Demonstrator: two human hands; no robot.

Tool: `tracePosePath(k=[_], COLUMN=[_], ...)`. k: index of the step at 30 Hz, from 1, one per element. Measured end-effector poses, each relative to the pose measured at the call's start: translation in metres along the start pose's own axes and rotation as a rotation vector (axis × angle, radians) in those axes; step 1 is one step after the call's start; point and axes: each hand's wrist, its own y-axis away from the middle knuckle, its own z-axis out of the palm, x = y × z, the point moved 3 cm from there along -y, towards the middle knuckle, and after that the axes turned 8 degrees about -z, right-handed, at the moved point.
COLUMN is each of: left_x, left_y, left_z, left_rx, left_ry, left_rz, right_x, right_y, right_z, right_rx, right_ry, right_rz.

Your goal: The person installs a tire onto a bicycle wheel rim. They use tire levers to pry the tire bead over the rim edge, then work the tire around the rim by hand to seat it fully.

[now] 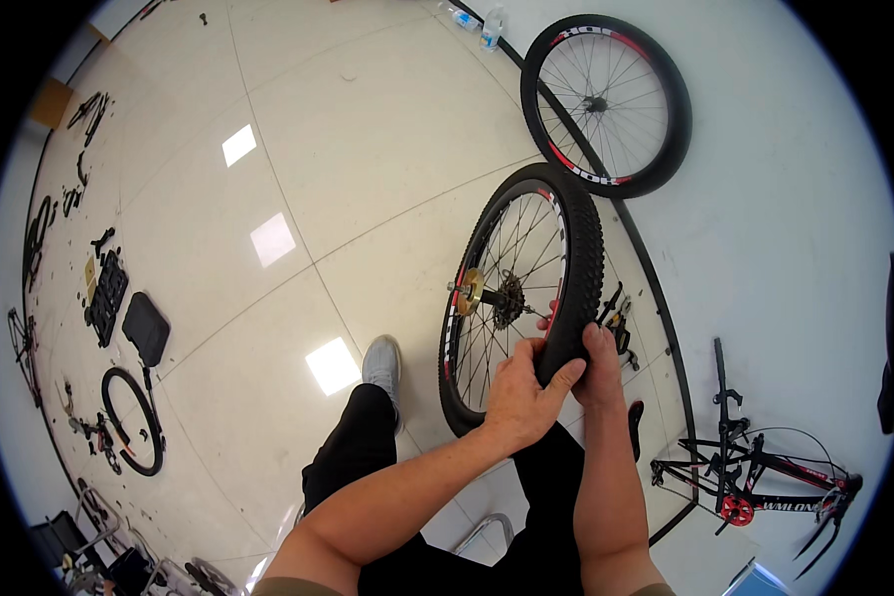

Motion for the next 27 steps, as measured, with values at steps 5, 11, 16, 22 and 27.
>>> tracePosePath(k=[5, 11, 16, 22, 27], left_x=[-0.011, -0.005, -0.010, 0.001, 0.011], left_y=[0.002, 0.006, 0.008, 0.010, -0.003], left_z=[0.006, 0.002, 0.007, 0.004, -0.015], left_rx=[0.060, -0.029, 0.013, -0.001, 0.128], left_ry=[-0.113, -0.118, -0.095, -0.005, -0.348], left_rz=[0.072, 0.008, 0.009, -0.051, 0.044], right_x=[0.002, -0.008, -0.002, 0.000, 0.002], right_y=[0.000, 0.002, 0.002, 0.002, 0.003], right_z=[-0.010, 0.005, 0.000, -0.004, -0.008], right_rx=[-0.002, 0.027, 0.034, 0.035, 0.046], right_ry=[0.021, -0.043, -0.019, -0.013, -0.088], right_rz=[0.063, 0.136, 0.147, 0.147, 0.174])
